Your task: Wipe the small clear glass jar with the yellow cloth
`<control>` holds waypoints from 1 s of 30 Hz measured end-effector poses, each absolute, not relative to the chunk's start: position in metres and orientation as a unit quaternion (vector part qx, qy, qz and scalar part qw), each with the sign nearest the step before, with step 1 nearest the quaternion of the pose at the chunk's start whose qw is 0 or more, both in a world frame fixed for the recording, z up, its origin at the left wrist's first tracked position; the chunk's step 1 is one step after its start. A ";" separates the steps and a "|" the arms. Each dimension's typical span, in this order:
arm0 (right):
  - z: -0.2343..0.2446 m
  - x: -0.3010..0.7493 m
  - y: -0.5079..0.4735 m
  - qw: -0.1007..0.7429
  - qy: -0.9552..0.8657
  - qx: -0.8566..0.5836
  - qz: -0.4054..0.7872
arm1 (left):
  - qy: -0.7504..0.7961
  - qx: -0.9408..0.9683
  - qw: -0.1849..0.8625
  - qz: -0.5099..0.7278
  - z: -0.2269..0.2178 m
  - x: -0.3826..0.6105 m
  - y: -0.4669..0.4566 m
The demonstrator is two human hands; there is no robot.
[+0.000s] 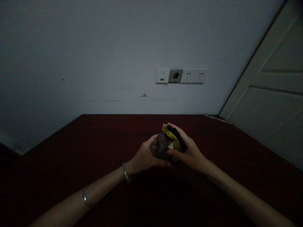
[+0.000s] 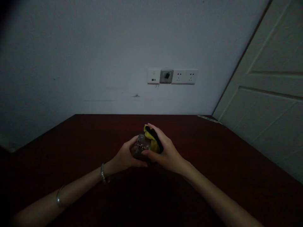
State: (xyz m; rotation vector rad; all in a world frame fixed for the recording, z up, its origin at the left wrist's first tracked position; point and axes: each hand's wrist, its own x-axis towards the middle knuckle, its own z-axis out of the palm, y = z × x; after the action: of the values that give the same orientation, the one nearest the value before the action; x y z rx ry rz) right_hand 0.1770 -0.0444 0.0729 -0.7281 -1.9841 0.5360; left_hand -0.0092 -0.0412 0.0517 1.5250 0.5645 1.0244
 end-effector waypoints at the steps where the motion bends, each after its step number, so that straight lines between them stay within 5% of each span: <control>1: 0.073 0.178 -0.044 0.456 -0.813 -0.289 0.219 | 0.241 0.646 0.573 0.443 0.052 -0.009 -0.041; 30: 0.087 0.164 -0.067 0.323 -0.926 -0.136 -0.142 | 0.343 0.690 0.418 0.480 0.041 -0.014 -0.031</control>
State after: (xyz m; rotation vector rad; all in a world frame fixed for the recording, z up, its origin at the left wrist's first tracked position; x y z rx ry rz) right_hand 0.1639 -0.0666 0.0868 -0.3575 -2.4296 -0.3724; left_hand -0.0135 -0.0313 0.0410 1.7320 0.8611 1.2036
